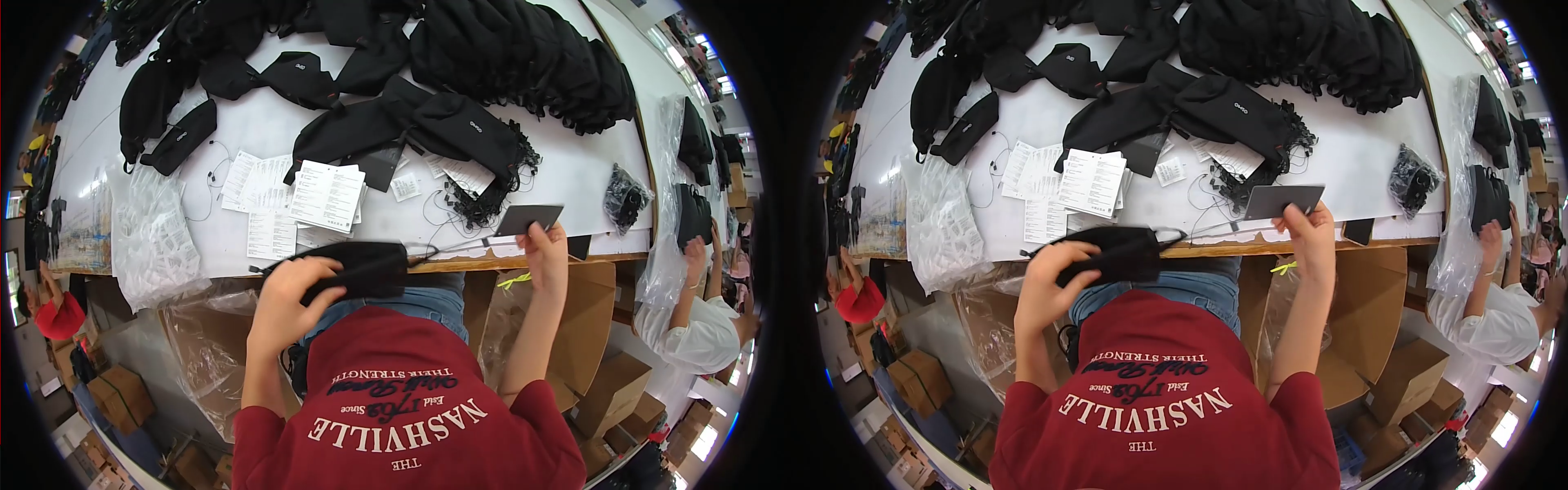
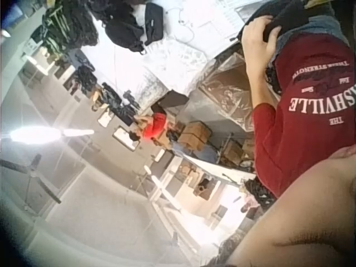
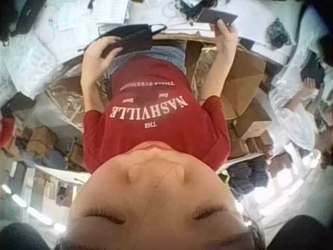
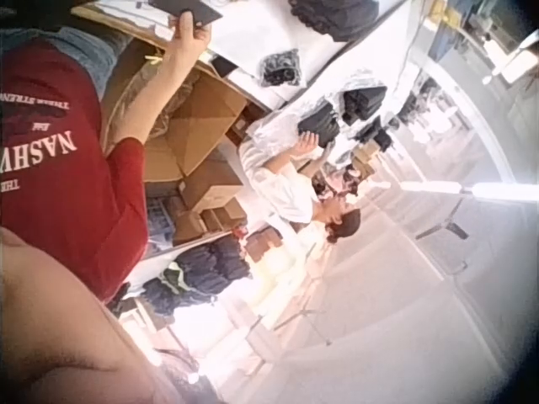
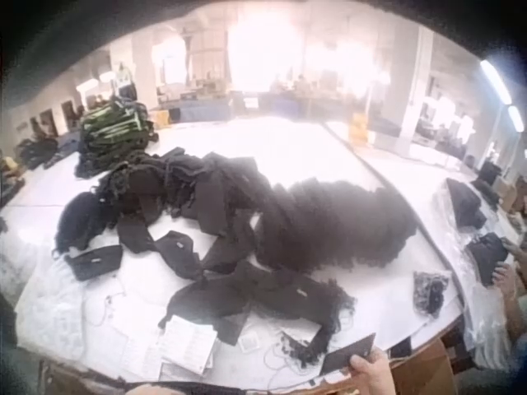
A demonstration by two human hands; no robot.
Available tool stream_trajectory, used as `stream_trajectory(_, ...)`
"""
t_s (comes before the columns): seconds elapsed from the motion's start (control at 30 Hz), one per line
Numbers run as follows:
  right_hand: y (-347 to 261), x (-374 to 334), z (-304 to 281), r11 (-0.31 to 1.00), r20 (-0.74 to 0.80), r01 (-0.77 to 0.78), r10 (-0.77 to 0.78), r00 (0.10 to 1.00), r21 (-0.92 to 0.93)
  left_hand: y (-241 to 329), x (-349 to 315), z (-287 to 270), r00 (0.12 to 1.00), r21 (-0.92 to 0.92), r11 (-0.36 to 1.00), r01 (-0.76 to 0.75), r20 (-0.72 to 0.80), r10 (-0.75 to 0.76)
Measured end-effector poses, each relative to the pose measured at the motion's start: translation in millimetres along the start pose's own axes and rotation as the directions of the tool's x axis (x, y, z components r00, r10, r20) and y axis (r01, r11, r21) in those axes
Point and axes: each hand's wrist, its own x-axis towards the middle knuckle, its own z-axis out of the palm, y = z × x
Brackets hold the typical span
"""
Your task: The recorder is packing small black bags with instruction manuals and other small components.
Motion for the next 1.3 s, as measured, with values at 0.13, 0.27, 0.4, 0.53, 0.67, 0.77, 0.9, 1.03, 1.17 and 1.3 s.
stream_trajectory(0.13,26.7,9.3,54.3,0.770,0.056,-0.278,0.301,0.952,0.574,12.3,-4.3,15.4,0.972,0.014,1.000,0.002,0.235,-0.005)
stream_trajectory(0.27,40.3,5.1,75.9,0.686,0.134,-0.367,0.369,0.920,0.629,18.3,-5.3,20.8,0.964,0.046,0.998,-0.032,0.265,0.018)
stream_trajectory(0.4,53.0,7.1,67.0,0.875,-0.062,-0.239,0.291,0.955,0.420,18.7,-5.3,21.7,0.958,0.051,0.994,-0.095,0.277,0.077)
stream_trajectory(0.53,44.4,9.2,87.6,0.972,-0.450,-0.123,0.202,0.870,0.200,19.6,-7.1,21.8,0.959,0.056,0.995,-0.088,0.274,0.069)
stream_trajectory(0.67,54.5,10.7,76.2,0.986,-0.424,-0.067,0.125,0.897,0.150,21.2,-6.4,21.4,0.957,0.060,0.994,-0.086,0.282,0.066)
stream_trajectory(0.77,61.6,13.4,74.1,0.986,-0.419,-0.106,0.150,0.896,0.126,22.4,-6.1,20.9,0.956,0.061,0.993,-0.099,0.282,0.078)
stream_trajectory(0.9,78.1,20.8,61.3,0.992,-0.505,0.058,0.008,0.863,0.115,23.3,-4.2,20.6,0.955,0.061,0.994,-0.096,0.289,0.074)
stream_trajectory(1.03,58.1,20.1,29.8,0.993,-0.136,0.031,-0.015,0.991,0.115,17.5,-0.4,24.0,0.964,0.054,0.991,-0.124,0.242,0.107)
stream_trajectory(1.17,28.9,-2.6,51.4,0.997,0.120,-0.067,0.070,0.990,-0.028,23.9,9.2,26.2,0.960,0.075,0.993,-0.095,0.271,0.072)
stream_trajectory(1.3,12.9,-34.8,80.3,0.830,0.273,-0.051,0.240,0.932,-0.555,27.9,16.0,38.4,0.965,0.036,0.981,-0.191,0.192,0.181)
